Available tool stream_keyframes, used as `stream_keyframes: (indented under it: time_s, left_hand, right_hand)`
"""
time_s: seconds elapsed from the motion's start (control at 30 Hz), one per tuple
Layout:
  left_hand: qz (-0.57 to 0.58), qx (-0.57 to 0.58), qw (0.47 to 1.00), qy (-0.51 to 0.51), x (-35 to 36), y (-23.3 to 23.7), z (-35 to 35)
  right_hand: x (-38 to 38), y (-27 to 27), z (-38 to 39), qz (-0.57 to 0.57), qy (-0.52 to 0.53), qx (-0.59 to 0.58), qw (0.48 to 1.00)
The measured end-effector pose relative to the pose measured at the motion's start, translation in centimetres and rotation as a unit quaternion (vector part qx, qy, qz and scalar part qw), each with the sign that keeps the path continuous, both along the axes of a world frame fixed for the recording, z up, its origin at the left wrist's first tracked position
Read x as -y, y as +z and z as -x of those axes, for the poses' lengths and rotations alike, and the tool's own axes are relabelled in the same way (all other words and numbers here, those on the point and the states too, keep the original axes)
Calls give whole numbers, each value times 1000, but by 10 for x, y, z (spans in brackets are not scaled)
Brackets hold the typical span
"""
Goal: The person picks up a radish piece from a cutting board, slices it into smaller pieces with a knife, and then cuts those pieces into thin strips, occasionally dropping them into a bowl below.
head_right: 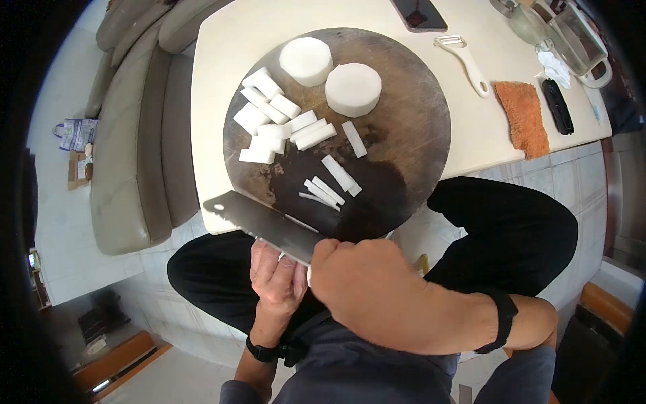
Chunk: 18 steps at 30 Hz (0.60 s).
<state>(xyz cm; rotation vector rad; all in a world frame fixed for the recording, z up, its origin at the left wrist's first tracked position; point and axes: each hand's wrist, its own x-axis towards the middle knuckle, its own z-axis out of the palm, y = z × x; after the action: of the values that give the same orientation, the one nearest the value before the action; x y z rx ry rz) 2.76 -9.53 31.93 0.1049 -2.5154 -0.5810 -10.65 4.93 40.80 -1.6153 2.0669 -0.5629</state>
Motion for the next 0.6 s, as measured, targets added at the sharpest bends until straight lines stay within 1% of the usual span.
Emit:
stream_keyframes:
  time_s: [0.07,0.2,0.27,0.4,0.5,0.6]
  left_hand:
    - [4,-1,1000,3,-1,2,2]
    - [6,-9,1000,9,-3,0,5]
    - [6,-9,1000,12,-3,0,4]
    - [3,-6,1000,7,-1,-1,2]
    - [2,-15,1000,-2,0,-3,2]
    - [-6,-12,1000,0,0,-2,2]
  right_hand:
    - [-7,-3,5,-6,-22,65,998]
    - [-16,2,6,1,-31,43,999]
    - [-19,10,6,-39,-28,62,997]
    - [-25,18,8,-52,-2,63,997]
    - [-25,20,10,-87,9,78,993]
    - [-22,21,11,-94,23,62,993]
